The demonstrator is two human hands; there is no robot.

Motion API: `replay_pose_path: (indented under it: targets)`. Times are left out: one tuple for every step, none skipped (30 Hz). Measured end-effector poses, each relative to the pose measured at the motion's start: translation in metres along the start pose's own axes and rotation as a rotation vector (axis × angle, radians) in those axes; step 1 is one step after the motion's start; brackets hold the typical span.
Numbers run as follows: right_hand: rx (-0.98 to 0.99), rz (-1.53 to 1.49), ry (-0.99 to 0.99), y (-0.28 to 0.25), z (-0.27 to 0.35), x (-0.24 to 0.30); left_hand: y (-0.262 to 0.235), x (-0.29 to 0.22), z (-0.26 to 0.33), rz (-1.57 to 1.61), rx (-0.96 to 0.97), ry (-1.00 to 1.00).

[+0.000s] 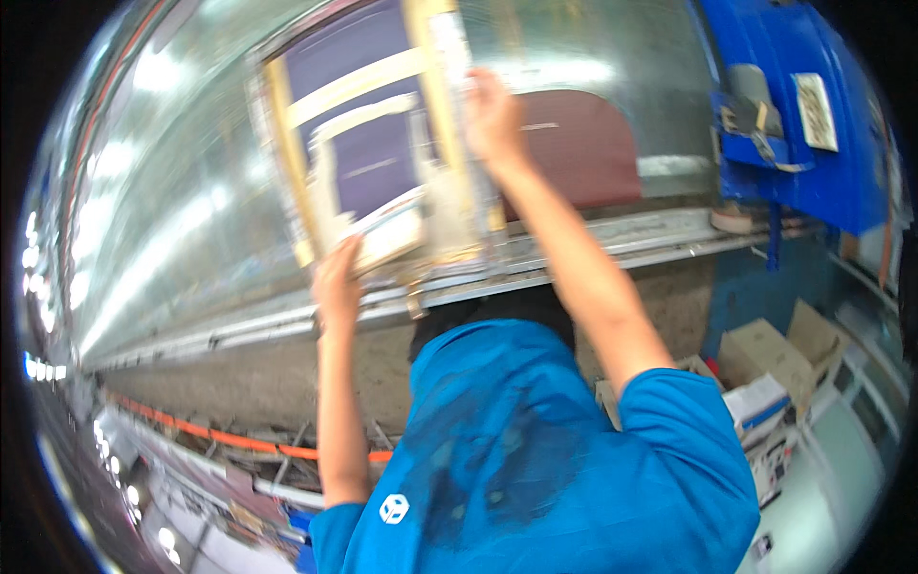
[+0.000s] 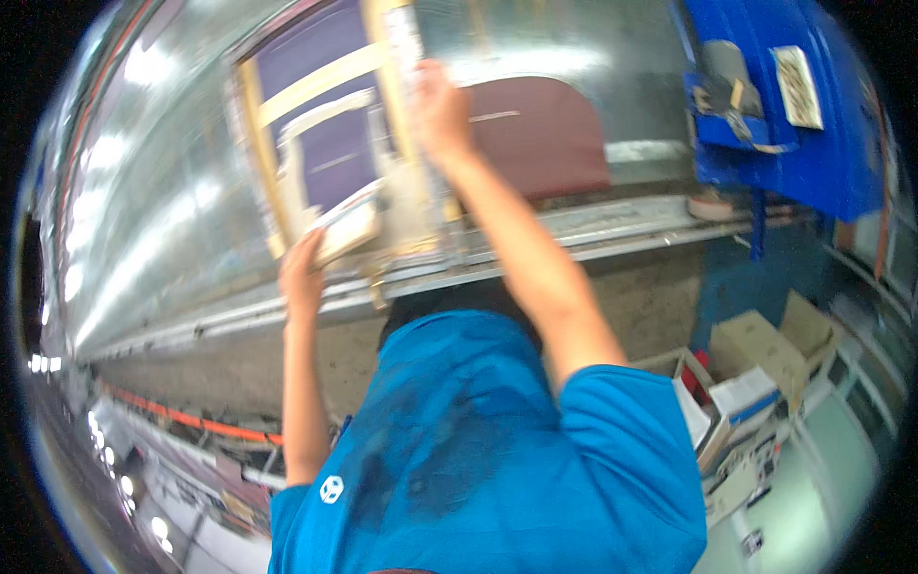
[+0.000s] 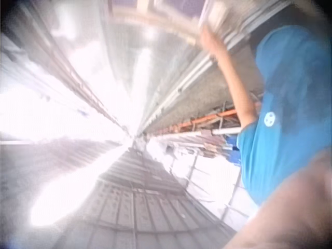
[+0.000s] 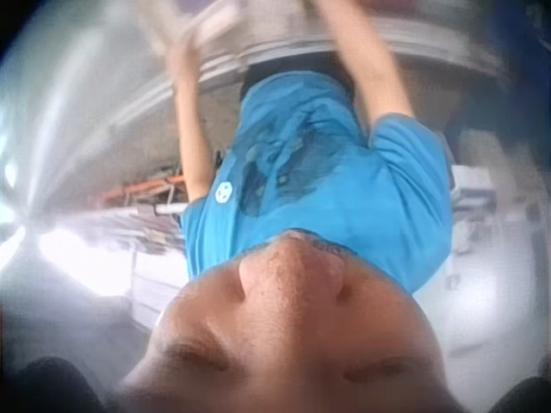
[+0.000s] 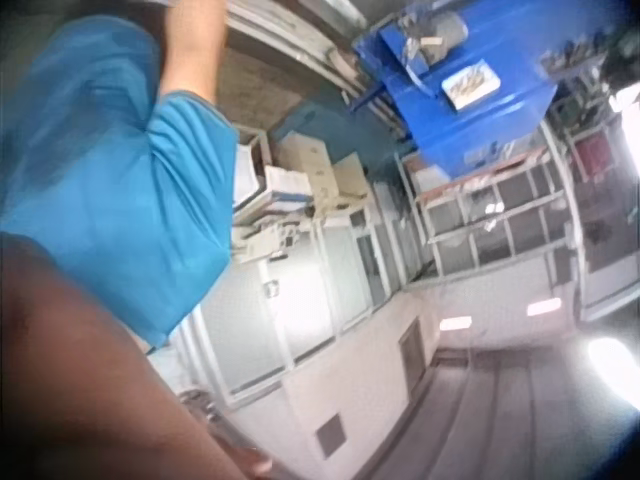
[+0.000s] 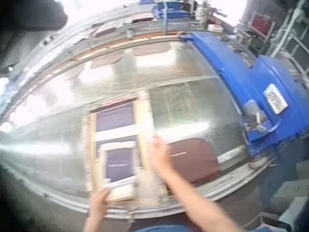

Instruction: The person uses a squeegee to pull ink across a screen-printing frame mounted on a conveyor. After several passes, the person lifts the frame, walks along the line, and places it on a workbench where another worker is present.

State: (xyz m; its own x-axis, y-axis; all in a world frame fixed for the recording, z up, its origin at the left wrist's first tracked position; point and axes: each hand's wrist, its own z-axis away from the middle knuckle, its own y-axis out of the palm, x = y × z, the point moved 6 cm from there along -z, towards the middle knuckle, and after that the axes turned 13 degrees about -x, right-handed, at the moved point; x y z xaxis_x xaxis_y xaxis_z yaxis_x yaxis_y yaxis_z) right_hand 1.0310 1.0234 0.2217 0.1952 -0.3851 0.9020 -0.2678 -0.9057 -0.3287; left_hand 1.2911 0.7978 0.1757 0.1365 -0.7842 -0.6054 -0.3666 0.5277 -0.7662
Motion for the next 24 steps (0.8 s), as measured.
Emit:
replay_pose_path:
  targets:
    - [0.006, 0.039, -0.041, 0.006, 0.001, -0.011, 0.008, 0.011, 0.004, -0.046, 0.013, 0.002]
    - [0.094, 0.121, 0.078, 0.01, 0.006, -0.008, 0.002, 0.011, 0.001, -0.052, 0.035, -0.024]
    - [-0.032, -0.058, -0.031, 0.02, 0.021, 0.003, -0.02, 0.023, 0.001, -0.09, 0.048, -0.015]
    - [-0.064, -0.14, -0.037, 0.035, 0.034, 0.012, -0.037, 0.039, -0.001, -0.129, 0.056, -0.013]
    - [-0.108, -0.176, -0.063, 0.044, 0.044, 0.001, -0.032, 0.046, -0.002, -0.146, 0.071, -0.042]
    - [-0.029, -0.17, 0.02, 0.051, 0.048, 0.0, -0.034, 0.051, -0.008, -0.172, 0.075, -0.061]
    - [-0.049, -0.199, -0.004, 0.056, 0.053, -0.004, -0.033, 0.058, -0.01, -0.178, 0.085, -0.078]
    - [-0.061, -0.235, -0.018, 0.06, 0.059, -0.009, -0.033, 0.064, -0.009, -0.196, 0.1, -0.104]
    - [0.002, -0.245, 0.08, 0.061, 0.061, -0.014, -0.033, 0.068, -0.008, -0.182, 0.101, -0.122]
    - [0.062, -0.256, 0.178, 0.061, 0.063, -0.018, -0.031, 0.07, -0.009, -0.179, 0.113, -0.11]
    - [0.12, -0.267, 0.278, 0.062, 0.065, -0.022, -0.028, 0.072, -0.012, -0.176, 0.122, -0.114]
    - [0.132, -0.281, 0.277, 0.061, 0.066, -0.024, -0.025, 0.073, -0.016, -0.172, 0.136, -0.114]
    - [0.144, -0.296, 0.276, 0.06, 0.066, -0.027, -0.023, 0.073, -0.019, -0.164, 0.147, -0.116]
    - [0.154, -0.313, 0.268, 0.059, 0.066, -0.026, -0.025, 0.072, -0.023, -0.155, 0.151, -0.113]
    - [0.185, -0.369, 0.282, 0.059, 0.066, -0.024, -0.026, 0.072, -0.026, -0.147, 0.155, -0.112]
    - [0.166, -0.417, 0.279, 0.056, 0.067, -0.024, -0.025, 0.071, -0.028, -0.147, 0.159, -0.112]
    - [0.154, -0.47, 0.284, 0.055, 0.064, -0.029, -0.022, 0.071, -0.03, -0.157, 0.163, -0.121]
    - [0.141, -0.523, 0.29, 0.053, 0.062, -0.034, -0.018, 0.071, -0.031, -0.167, 0.167, -0.13]
    - [0.194, -0.503, 0.275, 0.05, 0.061, -0.041, -0.016, 0.073, -0.033, -0.188, 0.183, -0.144]
    - [0.233, -0.523, 0.295, 0.047, 0.061, -0.044, -0.016, 0.073, -0.033, -0.209, 0.182, -0.151]
    - [0.272, -0.542, 0.317, 0.045, 0.061, -0.047, -0.016, 0.073, -0.034, -0.23, 0.181, -0.158]
    - [0.28, -0.576, 0.308, 0.045, 0.058, -0.052, -0.016, 0.073, -0.034, -0.251, 0.182, -0.165]
    - [0.292, -0.609, 0.296, 0.045, 0.054, -0.055, -0.015, 0.073, -0.04, -0.249, 0.169, -0.146]
    - [0.304, -0.642, 0.285, 0.044, 0.05, -0.059, -0.012, 0.072, -0.042, -0.256, 0.174, -0.142]
